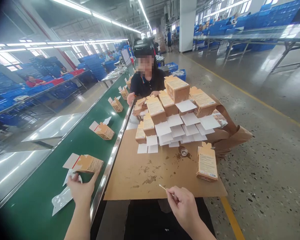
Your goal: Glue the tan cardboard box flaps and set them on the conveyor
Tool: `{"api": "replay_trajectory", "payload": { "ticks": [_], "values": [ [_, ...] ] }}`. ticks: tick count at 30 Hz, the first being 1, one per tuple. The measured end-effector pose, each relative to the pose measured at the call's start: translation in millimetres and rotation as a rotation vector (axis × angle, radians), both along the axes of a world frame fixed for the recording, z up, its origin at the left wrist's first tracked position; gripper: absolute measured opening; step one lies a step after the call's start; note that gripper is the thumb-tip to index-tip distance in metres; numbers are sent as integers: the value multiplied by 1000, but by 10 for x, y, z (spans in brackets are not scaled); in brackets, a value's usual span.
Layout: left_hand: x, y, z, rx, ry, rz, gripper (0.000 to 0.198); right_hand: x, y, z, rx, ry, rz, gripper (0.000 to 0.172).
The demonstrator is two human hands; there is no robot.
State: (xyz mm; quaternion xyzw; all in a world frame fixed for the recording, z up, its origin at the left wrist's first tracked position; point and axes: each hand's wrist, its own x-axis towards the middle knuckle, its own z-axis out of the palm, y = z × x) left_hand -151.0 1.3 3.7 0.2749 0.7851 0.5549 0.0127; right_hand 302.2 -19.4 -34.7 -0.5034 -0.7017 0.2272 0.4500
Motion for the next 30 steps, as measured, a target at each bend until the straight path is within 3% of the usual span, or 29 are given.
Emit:
{"api": "replay_trajectory", "payload": {
  "ticks": [3,6,9,14,17,20,24,26,30],
  "values": [
    [236,31,23,263,59,52,110,78,-42,-87,-13,34,-72,36],
    [638,392,325,412,75,-238,84,131,-37,-115,-5,38,-117,35],
    [1117,1049,907,445,85,-606,68,149,-1,-29,18,21,-121,37],
    [1970,2421,1990,367,341,-1089,82,143,1,121,43,21,-132,38],
    [2483,3115,2340,242,566,-1295,96,142,-27,122,53,27,-173,39],
    [2860,3476,2388,80,681,-1373,106,152,-45,120,52,31,-217,41],
    [3046,3464,2232,-89,734,-1348,70,183,-48,161,74,38,-238,38],
    [3030,3375,2168,-39,732,-1322,57,216,-30,194,86,29,-228,35],
    [2816,3145,2176,248,687,-1303,51,391,119,323,140,-37,-214,32]
  ]
}}
